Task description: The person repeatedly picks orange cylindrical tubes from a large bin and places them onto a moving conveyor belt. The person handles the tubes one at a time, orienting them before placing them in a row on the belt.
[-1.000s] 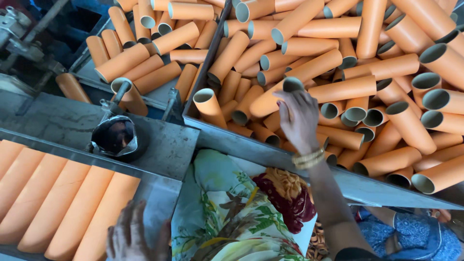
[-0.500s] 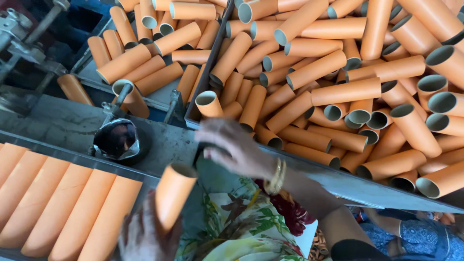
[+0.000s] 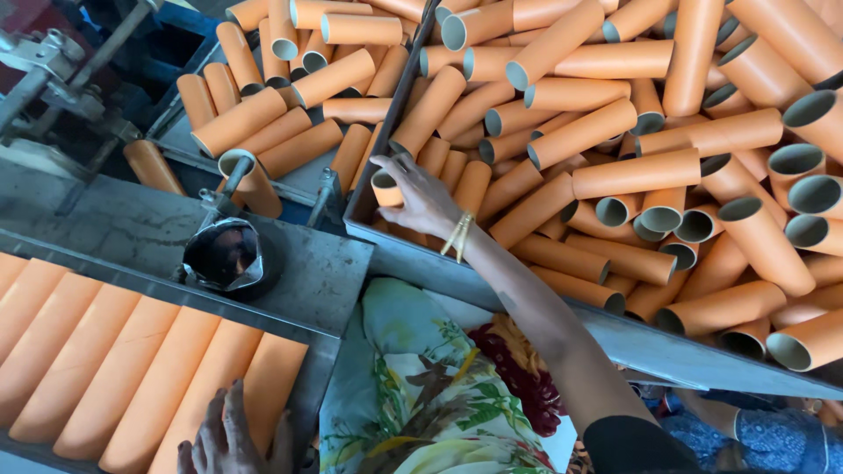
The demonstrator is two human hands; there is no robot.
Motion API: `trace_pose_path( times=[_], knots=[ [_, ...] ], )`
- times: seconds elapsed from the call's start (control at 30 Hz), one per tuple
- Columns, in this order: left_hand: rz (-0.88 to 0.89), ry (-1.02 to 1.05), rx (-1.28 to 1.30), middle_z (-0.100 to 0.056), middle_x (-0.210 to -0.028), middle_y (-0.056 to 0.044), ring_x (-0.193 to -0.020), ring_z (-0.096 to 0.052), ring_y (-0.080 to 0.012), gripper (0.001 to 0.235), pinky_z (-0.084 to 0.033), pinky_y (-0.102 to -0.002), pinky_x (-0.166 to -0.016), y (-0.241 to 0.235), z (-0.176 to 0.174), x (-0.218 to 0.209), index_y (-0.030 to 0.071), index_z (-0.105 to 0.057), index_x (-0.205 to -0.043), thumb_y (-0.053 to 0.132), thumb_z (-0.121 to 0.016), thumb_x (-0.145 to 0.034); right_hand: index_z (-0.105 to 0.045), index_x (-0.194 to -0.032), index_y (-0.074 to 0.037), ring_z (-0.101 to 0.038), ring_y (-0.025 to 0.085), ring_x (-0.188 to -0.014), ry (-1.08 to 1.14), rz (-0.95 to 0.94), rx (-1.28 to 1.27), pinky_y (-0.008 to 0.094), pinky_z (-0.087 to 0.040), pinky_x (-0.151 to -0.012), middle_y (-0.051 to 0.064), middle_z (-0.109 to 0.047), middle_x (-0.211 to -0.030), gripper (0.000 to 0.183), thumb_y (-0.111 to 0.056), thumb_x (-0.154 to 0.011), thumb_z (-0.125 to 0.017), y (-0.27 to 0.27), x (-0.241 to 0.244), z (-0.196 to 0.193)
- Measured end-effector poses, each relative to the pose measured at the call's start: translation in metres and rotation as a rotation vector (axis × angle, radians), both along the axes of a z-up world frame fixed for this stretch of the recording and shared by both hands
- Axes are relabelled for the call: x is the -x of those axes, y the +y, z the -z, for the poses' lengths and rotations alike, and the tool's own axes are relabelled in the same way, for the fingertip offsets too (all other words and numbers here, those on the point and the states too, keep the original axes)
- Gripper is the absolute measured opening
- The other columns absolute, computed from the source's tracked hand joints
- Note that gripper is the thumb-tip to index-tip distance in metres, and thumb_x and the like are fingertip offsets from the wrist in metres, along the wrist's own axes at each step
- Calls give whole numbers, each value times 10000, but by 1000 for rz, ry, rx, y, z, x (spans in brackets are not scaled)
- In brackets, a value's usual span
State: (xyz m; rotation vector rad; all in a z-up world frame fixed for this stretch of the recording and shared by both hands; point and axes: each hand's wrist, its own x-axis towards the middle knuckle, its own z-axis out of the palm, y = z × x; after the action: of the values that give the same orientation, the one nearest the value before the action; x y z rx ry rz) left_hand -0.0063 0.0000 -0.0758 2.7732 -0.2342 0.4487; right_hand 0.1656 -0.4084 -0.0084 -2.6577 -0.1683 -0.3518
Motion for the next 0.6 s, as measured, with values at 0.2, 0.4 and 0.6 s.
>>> trace_pose_path(
  times=[0.2,0.4,0.6],
  knots=[
    [46,31,211,-638,-1403,-117,-1283,-619,-282,836,-367,-608,-1187,-29,-38,4,163,-610,-1388,452,-831,-636,-554,-1401,-216,-646,326,-1083,-156,127,77,439,-576,-859,138,-527,-1277,735,-351,-771,-906,8,79,-74],
    [358,-90,281,-593,-1406,-209,-1318,-559,-358,882,-348,-634,-1142,-81,-97,2,74,-537,-1403,447,-832,-660,-521,-1349,-135,-581,329,-1174,-474,-27,-64,472,-534,-982,129,-558,-1237,730,-297,-755,-911,29,167,-127],
    [572,-38,334,-663,-1265,-163,-1190,-655,-316,820,-420,-625,-1101,-105,-111,-6,77,-511,-1420,336,-800,-698,-499,-1407,-101,-625,272,-1279,-98,-601,-558,400,-544,-1117,111,-587,-1352,653,-433,-937,-808,65,173,-104]
  ],
)
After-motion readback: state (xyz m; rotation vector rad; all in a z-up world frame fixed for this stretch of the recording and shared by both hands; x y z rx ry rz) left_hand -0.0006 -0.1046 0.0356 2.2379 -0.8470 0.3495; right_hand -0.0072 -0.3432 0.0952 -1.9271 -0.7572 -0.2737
